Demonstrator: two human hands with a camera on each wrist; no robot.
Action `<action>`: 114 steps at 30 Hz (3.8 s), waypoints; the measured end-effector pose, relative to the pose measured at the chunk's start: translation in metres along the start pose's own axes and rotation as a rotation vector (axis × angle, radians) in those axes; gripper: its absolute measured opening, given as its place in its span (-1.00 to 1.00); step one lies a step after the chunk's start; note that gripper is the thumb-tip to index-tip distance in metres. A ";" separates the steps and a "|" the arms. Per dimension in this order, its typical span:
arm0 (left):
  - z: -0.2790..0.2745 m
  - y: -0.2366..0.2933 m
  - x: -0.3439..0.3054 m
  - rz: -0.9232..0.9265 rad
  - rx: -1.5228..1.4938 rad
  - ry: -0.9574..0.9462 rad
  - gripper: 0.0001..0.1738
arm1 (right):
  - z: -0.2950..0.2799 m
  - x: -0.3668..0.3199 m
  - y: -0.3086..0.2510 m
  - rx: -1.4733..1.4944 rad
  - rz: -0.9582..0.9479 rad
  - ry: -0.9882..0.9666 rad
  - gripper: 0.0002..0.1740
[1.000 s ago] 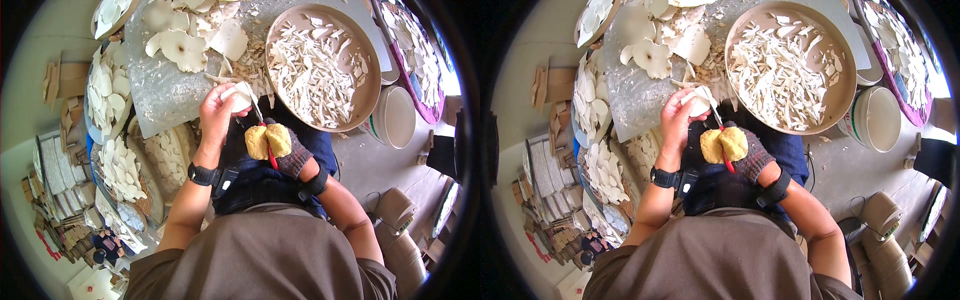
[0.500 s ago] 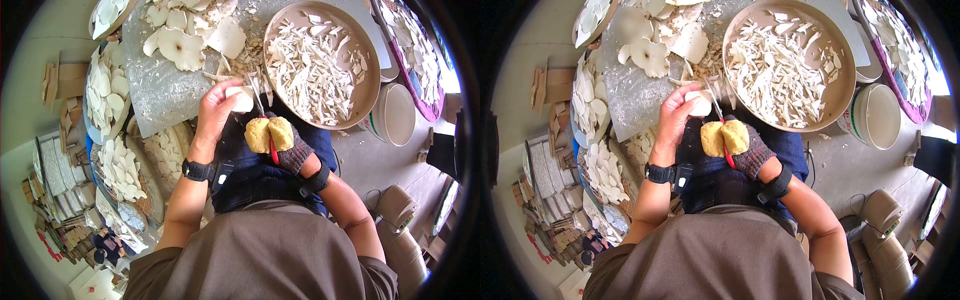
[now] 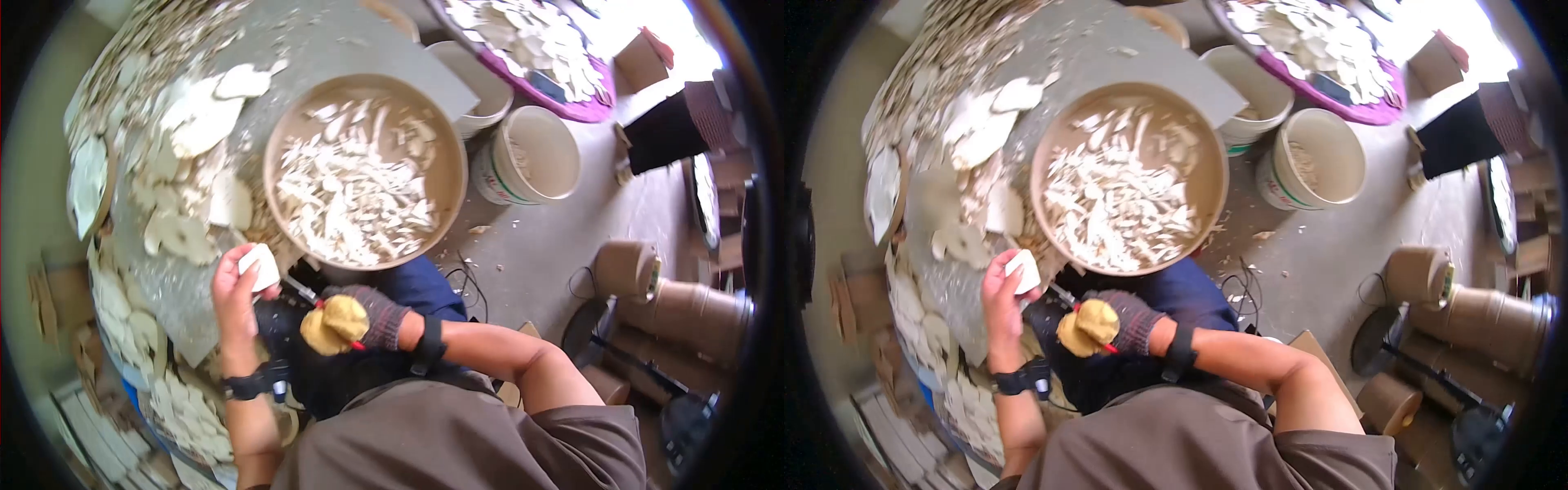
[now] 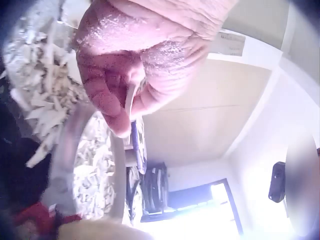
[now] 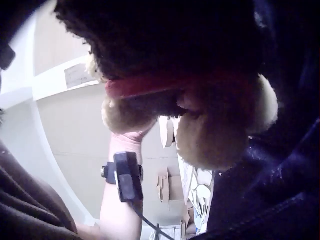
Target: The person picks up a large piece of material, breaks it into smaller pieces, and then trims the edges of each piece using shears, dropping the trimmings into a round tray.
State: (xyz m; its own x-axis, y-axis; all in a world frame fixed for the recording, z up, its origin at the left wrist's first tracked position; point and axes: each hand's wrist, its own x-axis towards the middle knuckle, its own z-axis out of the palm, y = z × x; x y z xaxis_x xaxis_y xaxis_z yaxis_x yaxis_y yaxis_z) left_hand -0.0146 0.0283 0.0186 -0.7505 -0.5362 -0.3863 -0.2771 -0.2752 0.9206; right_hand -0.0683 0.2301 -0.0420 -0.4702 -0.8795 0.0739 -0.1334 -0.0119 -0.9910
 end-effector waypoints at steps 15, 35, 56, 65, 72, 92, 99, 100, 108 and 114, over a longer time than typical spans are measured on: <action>0.191 0.125 0.044 0.317 -0.225 -0.779 -0.43 | 0.000 -0.023 0.027 -0.043 -0.002 -0.135 -0.68; -0.061 -0.041 0.021 0.389 0.639 0.272 -0.65 | 0.008 -0.003 0.006 0.896 0.525 -0.189 -0.78; -0.086 -0.042 0.069 0.687 1.178 0.796 -0.31 | 0.015 0.000 0.044 0.808 0.473 -0.110 -0.69; -0.168 -0.012 0.021 0.601 0.076 0.891 -0.73 | 0.010 -0.006 0.051 0.919 0.507 -0.127 -0.72; -0.182 0.019 0.038 0.628 -0.411 0.339 -0.53 | 0.007 -0.009 0.043 0.695 0.390 -0.258 -0.62; -0.029 0.042 0.205 1.038 1.558 0.348 -0.19 | 0.020 -0.005 0.052 0.041 0.194 -0.115 -0.69; -0.048 0.048 0.194 1.023 1.520 0.207 -0.38 | 0.021 -0.006 0.051 0.163 0.085 -0.120 -0.63; -0.048 0.050 0.186 1.021 1.499 0.193 -0.41 | 0.018 -0.006 0.050 0.098 0.078 -0.125 -0.64; -0.064 0.056 0.167 1.190 1.389 0.054 -0.48 | 0.021 -0.002 0.054 0.024 0.018 -0.140 -0.71; -0.051 0.073 0.137 1.318 1.366 0.124 -0.45 | 0.026 0.001 0.061 0.027 0.205 -0.211 -0.63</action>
State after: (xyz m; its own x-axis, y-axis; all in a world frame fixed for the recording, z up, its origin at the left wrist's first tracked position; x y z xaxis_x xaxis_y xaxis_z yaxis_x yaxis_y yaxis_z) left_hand -0.1066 -0.1062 0.0306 -0.8262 0.0875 0.5566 0.0906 0.9956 -0.0220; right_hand -0.0548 0.2158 -0.1056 -0.2925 -0.9443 -0.1507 -0.0298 0.1665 -0.9856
